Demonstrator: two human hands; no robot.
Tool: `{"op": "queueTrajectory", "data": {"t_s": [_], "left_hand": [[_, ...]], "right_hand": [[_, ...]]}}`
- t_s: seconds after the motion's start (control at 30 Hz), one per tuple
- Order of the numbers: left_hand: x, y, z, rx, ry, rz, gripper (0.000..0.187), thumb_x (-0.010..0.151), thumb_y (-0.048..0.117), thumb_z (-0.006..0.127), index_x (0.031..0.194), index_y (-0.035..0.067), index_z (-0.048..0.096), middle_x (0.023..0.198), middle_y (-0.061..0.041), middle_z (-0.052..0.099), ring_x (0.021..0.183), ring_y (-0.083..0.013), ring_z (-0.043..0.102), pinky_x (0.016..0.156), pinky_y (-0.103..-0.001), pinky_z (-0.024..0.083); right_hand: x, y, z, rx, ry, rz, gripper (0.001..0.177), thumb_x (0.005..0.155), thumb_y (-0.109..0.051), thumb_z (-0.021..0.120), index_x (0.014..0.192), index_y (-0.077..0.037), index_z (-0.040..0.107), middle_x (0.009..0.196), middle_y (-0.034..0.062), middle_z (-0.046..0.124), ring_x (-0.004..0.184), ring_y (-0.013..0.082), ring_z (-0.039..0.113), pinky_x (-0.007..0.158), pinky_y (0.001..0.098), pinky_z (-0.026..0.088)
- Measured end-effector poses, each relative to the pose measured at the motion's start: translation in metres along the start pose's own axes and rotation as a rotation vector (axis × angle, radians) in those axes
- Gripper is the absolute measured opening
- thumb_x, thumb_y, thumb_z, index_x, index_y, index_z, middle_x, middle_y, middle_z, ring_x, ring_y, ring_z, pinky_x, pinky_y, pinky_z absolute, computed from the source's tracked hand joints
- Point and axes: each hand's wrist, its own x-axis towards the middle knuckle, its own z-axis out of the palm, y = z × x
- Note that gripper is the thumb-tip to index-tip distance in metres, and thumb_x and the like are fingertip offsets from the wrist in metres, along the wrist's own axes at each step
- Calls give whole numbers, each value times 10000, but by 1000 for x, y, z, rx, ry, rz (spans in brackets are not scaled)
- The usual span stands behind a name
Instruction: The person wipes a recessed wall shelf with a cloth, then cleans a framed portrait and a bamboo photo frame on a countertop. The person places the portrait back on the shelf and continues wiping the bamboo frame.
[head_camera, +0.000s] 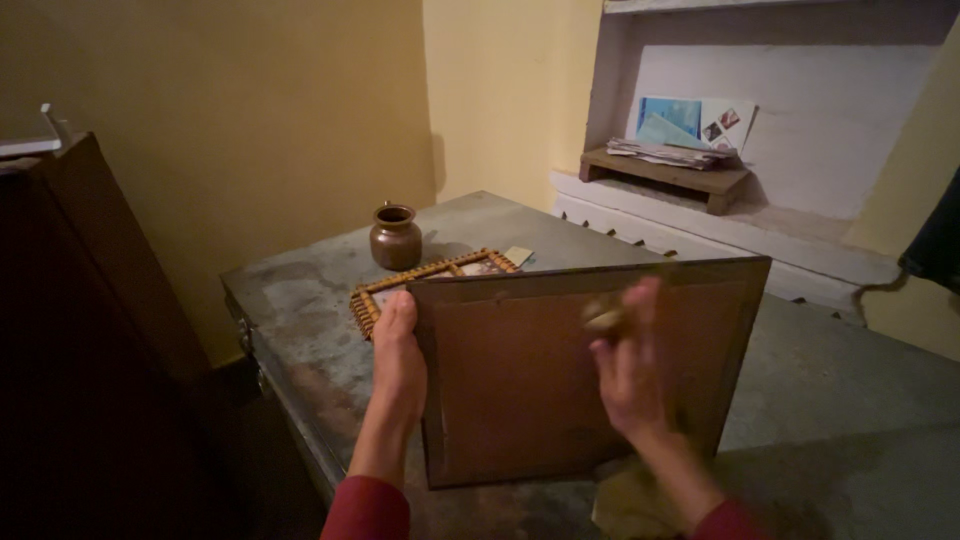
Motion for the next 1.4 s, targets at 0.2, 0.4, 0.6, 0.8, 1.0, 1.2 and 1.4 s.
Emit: {"op": "queueTrajectory", "data": {"t_s": [0.2, 0.4, 0.6, 0.8, 1.0, 1.2, 1.4], "left_hand": [[-6, 12, 10, -11, 8, -47, 392, 1041, 308, 417, 1182, 17, 639, 1151, -61, 686, 1036, -163, 611, 1007, -327, 460], [-12, 19, 14, 53, 69, -17, 396, 1077, 310, 422, 1168, -5, 645, 1148, -82, 679, 1032, -173, 599, 1006, -344, 451], [-12, 16, 16, -231, 86, -147, 353, 1001, 292, 467, 1136, 30, 661, 1122, -85, 710, 1040, -212, 638, 1005, -365, 466], [-22, 24, 23, -318, 25, -33, 239, 973, 196, 532, 1107, 19, 619, 1118, -87, 693, 1080, -209, 635, 1056, -379, 458], [-40, 52, 43, -368, -98, -142, 286, 939, 195, 495, 1135, 34, 626, 1112, -61, 663, 1083, -173, 595, 1011, -309, 415], [-40, 39, 65, -51, -208, 134, 519, 1088, 385, 357, 935, -33, 625, 944, -102, 613, 968, -178, 559, 959, -277, 396], [-49, -7, 59, -314, -217, 53, 446, 1168, 274, 498, 852, -32, 574, 850, -111, 584, 847, -239, 554, 791, -370, 445]], "right_hand": [[-41, -36, 25, -94, 129, 69, 685, 1026, -131, 561, 1633, -121, 243, 1697, 99, 194, 1566, 407, 185, 1216, 519, 286], [-88, 5, -17, -97, -307, -118, 634, 816, 132, 477, 1334, -185, 657, 1479, 24, 572, 1400, 349, 482, 963, 409, 544], [-65, 64, -54, 343, 153, 501, 305, 1086, -99, 418, 1072, -55, 720, 988, 113, 757, 918, 239, 737, 819, 370, 631], [-7, 121, -137, 1254, 162, 1683, 778, 933, -715, 503, 1408, -100, 526, 1276, 230, 619, 914, 255, 588, 750, 351, 487], [-11, 134, -189, 1094, 72, 1772, 869, 886, -717, 457, 1400, -17, 480, 1200, 206, 609, 842, 326, 623, 794, 546, 519], [-63, 232, -201, 1351, 109, 1629, 726, 888, -727, 642, 1260, -108, 567, 1086, 135, 601, 740, 223, 582, 703, 445, 521], [-135, 277, -180, 1555, -67, 1688, 324, 872, -333, 802, 765, -245, 508, 599, -52, 477, 562, 145, 494, 566, 349, 483]]}}
